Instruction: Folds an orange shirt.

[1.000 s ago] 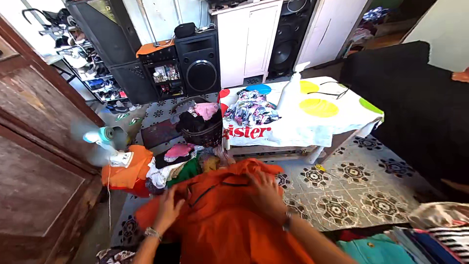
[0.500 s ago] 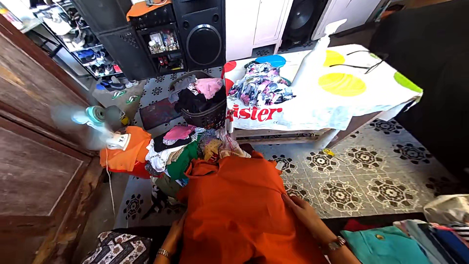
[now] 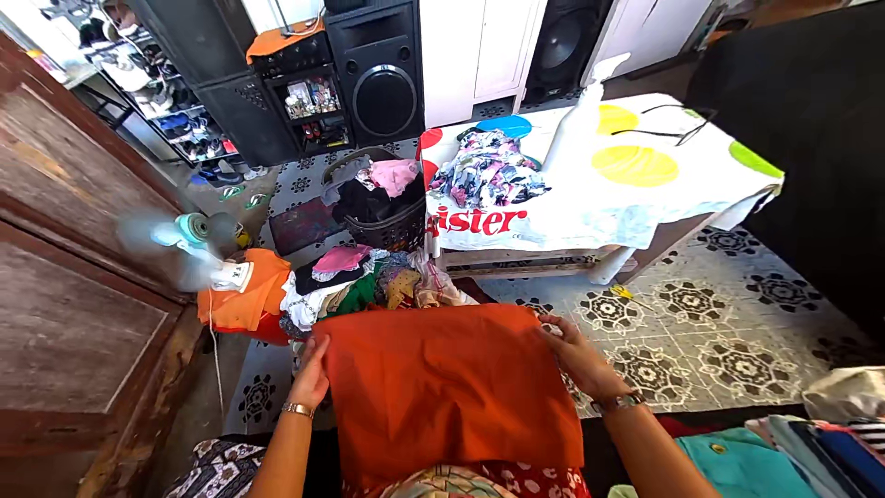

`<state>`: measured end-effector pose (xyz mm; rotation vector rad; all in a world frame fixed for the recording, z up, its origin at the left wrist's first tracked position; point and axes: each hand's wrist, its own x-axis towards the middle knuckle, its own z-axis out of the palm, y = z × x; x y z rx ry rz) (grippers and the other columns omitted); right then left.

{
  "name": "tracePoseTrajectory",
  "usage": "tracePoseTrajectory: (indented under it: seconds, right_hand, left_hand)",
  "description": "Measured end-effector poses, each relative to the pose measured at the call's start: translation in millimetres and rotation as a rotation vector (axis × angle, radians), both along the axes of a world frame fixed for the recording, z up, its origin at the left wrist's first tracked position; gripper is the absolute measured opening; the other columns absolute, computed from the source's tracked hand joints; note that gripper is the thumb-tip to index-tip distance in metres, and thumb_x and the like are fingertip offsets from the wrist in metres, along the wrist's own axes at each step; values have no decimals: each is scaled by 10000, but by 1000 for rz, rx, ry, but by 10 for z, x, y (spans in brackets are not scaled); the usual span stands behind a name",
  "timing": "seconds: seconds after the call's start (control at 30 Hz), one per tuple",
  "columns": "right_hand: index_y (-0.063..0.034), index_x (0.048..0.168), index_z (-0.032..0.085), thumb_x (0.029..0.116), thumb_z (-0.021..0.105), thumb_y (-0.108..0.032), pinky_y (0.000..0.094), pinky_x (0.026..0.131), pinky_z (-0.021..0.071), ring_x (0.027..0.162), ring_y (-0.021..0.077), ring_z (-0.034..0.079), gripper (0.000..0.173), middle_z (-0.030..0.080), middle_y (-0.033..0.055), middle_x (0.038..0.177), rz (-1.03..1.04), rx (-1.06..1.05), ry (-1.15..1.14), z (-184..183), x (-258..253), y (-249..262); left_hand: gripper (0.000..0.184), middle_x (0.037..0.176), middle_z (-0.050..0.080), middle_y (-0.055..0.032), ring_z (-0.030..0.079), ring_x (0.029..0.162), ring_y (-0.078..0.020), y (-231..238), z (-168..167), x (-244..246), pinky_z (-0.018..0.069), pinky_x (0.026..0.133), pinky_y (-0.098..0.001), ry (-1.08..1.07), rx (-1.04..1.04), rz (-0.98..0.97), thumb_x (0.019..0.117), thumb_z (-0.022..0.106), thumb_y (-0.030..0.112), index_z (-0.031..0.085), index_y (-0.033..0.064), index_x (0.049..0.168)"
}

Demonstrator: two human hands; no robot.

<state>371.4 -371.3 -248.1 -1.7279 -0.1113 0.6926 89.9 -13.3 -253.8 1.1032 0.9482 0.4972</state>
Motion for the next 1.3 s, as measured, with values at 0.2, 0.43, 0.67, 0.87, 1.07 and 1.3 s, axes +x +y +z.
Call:
tracePoseTrajectory:
  seconds: [0.2, 0.43, 0.67, 0.87, 1.07, 1.3]
  right_hand:
    - [-76, 1505, 367, 897, 717, -23, 391, 803, 609, 891, 220, 720, 703, 688, 184, 1121, 175, -86, 68, -94, -281, -354]
    - [-187, 1609, 204, 766, 685, 56, 360, 861, 624, 989, 176, 727, 1001, 687, 110, 1214, 394, 68, 49, 200, -285, -633]
    - [-67, 1406, 498, 925, 590, 93, 255, 727, 604, 796, 80, 720, 514, 747, 44, 981, 148, 73, -22, 317, -215, -489]
    - [-84, 1484, 434, 973, 637, -51, 308, 737, 597, 823, 126, 708, 551, 716, 102, 1037, 162, -68, 26, 91, -300, -633]
    - [-113, 1544, 350, 782, 685, 56, 367, 806, 624, 897, 196, 731, 849, 722, 106, 1076, 347, -7, 82, -84, -323, -950]
    - [-88, 1446, 474, 801, 657, 60, 263, 725, 598, 795, 103, 723, 687, 757, 34, 961, 377, 15, 48, -58, -406, -1037]
  left_hand:
    - [331, 1076, 698, -161, 699, 937, -203, -284, -315, -369, 594, 845, -390, 267, -63, -295, 1022, 609, 142, 557, -41, 1293]
    - [352, 959, 745, -48, 726, 868, -137, -342, -153, -760, 618, 799, -339, 111, -27, -442, 810, 727, 35, 616, -1, 1143]
    - [229, 973, 727, -94, 725, 865, -159, -344, 22, -604, 619, 775, -356, 77, -92, -45, 1081, 471, 146, 572, 10, 1234]
    - [442, 1093, 691, -117, 701, 946, -174, -550, -101, -856, 600, 835, -371, 229, -129, -328, 980, 620, 92, 453, -11, 1376]
    - [347, 958, 750, -41, 730, 887, -138, -546, -252, -1157, 613, 824, -331, 173, -100, -452, 802, 743, 58, 621, 13, 1124]
    - [184, 724, 705, -46, 632, 521, -83, -658, -97, -1079, 543, 480, -227, -43, -166, -16, 1041, 425, 60, 609, 55, 1033]
